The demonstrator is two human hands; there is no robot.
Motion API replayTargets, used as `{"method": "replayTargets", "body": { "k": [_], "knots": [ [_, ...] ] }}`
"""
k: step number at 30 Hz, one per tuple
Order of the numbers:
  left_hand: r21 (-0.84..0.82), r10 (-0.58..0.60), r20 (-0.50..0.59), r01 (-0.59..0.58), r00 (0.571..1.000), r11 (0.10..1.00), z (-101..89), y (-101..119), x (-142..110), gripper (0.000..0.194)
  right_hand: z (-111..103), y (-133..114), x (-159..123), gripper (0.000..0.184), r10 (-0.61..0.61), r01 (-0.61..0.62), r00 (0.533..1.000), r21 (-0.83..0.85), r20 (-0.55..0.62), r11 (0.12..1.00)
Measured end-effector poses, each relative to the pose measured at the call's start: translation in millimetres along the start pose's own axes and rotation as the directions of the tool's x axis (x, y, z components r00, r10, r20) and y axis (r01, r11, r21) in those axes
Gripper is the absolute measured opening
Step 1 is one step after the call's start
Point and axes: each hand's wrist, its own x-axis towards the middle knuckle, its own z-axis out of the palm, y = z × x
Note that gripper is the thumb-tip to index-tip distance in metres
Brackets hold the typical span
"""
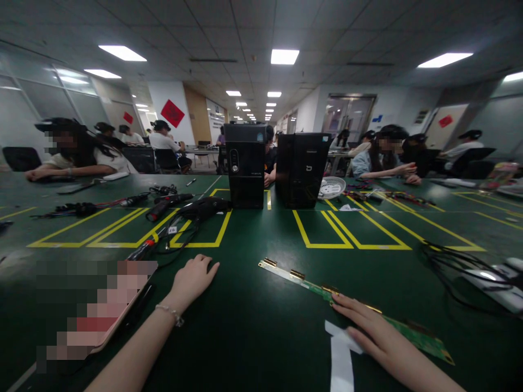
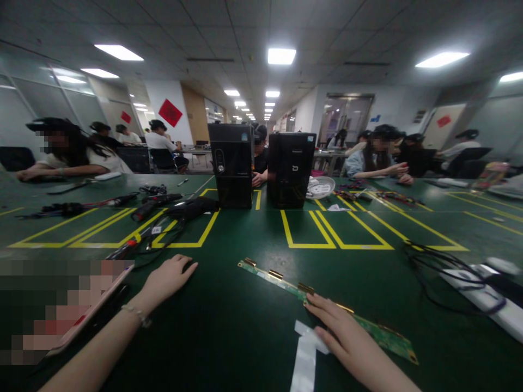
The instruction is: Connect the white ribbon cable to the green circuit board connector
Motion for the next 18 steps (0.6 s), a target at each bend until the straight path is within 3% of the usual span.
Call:
{"method": "replayTargets", "body": {
  "k": [11, 18],
  "knots": [
    [0.013, -0.011, 0.011, 0.011, 1.000, 1.000, -0.3, 1.1, -0.8, 0.053, 6.9, 19.2, -14.2, 0.051, 0.046, -0.030, 0.988, 0.108, -0.147, 0.994],
    [0.018, 0.013, -0.017, -0.013, 1.000, 1.000, 3.6, -0.3, 1.4, 0.052, 3.5, 18.6, -29.2, 0.057, 0.094, -0.087, 0.969, 0.040, -0.231, 0.995]
  ]
}}
